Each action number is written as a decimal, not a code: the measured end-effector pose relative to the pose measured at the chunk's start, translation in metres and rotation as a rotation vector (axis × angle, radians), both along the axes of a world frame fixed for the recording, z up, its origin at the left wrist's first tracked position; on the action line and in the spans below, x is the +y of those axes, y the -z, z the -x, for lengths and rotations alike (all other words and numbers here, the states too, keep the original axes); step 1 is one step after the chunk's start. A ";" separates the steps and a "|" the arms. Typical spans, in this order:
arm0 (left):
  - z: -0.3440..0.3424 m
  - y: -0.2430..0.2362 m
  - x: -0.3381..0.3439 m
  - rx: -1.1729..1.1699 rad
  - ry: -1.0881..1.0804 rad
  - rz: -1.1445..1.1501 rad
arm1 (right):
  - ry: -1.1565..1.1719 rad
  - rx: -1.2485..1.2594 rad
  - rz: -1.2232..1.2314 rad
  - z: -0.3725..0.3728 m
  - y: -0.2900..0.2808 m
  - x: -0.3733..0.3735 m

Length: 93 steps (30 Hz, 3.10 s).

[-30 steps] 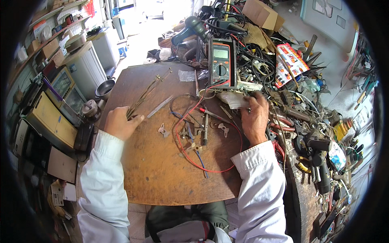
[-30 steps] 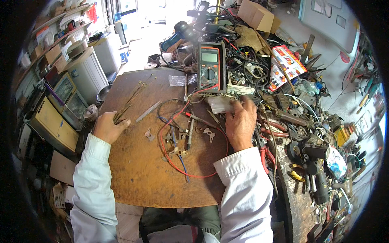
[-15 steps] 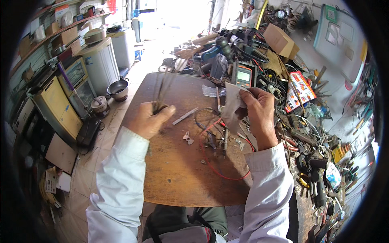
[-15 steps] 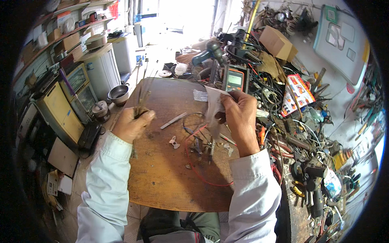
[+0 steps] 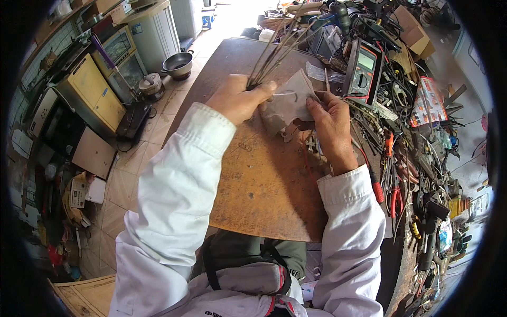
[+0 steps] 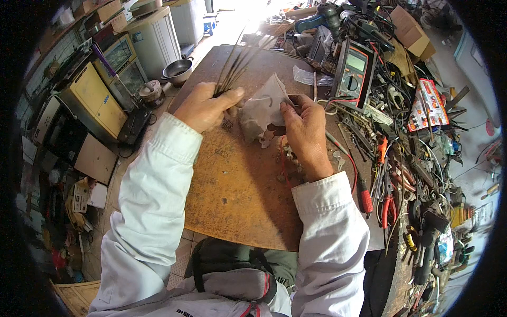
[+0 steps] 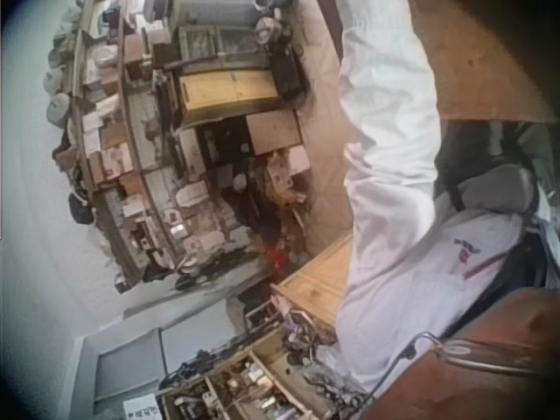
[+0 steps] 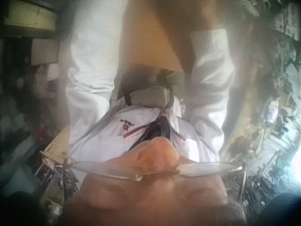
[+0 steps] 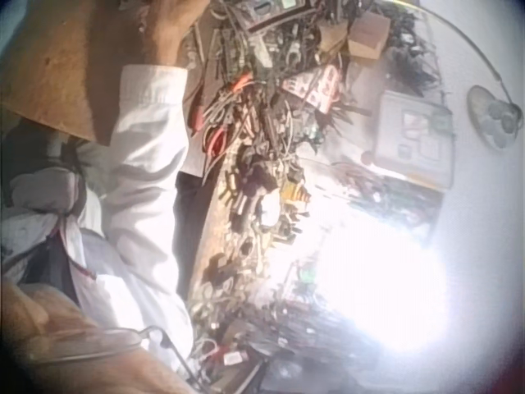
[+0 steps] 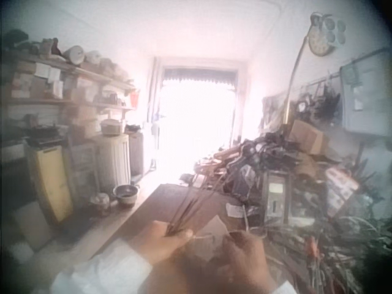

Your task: The person works at a cluttered workbench, handling small electronic components and wires. They use a multimeter to test connections and manipulate various tools and parts on the table.

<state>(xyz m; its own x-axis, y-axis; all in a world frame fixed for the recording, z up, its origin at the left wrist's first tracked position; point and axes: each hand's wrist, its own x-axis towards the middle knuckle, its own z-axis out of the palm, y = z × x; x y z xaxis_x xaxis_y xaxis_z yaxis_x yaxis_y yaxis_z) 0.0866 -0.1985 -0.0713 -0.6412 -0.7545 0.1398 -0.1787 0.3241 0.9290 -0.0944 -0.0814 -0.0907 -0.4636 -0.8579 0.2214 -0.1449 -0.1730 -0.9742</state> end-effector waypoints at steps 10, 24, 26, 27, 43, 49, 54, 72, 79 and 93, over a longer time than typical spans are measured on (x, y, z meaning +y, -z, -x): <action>-0.006 0.003 -0.015 -0.054 -0.124 0.063 | -0.047 -0.081 0.059 0.002 -0.002 0.000; -0.009 0.003 -0.018 0.025 -0.132 0.138 | 0.273 0.628 0.095 0.024 -0.033 -0.002; -0.010 0.005 -0.018 0.034 -0.154 0.116 | 0.245 0.626 0.125 0.033 -0.062 0.006; -0.002 0.004 -0.015 0.053 -0.130 0.072 | 0.246 0.636 0.141 0.043 -0.082 0.021; -0.006 -0.001 -0.019 0.113 -0.114 -0.050 | 0.860 0.394 0.301 -0.037 0.026 0.303; -0.005 0.005 -0.029 0.049 -0.109 -0.003 | 0.944 0.048 -0.386 -0.029 0.199 0.391; -0.026 -0.003 -0.054 -0.007 -0.095 0.072 | 1.006 0.007 -0.515 -0.027 0.312 0.470; -0.088 -0.007 0.030 -0.371 -0.263 0.367 | 0.635 -0.114 -0.954 -0.105 0.391 0.463; -0.142 0.011 0.042 -0.433 -0.307 0.499 | 0.613 0.047 -0.975 -0.104 0.371 0.439; -0.153 0.065 0.055 -0.639 -0.393 0.853 | 0.603 0.046 -0.858 -0.117 0.397 0.423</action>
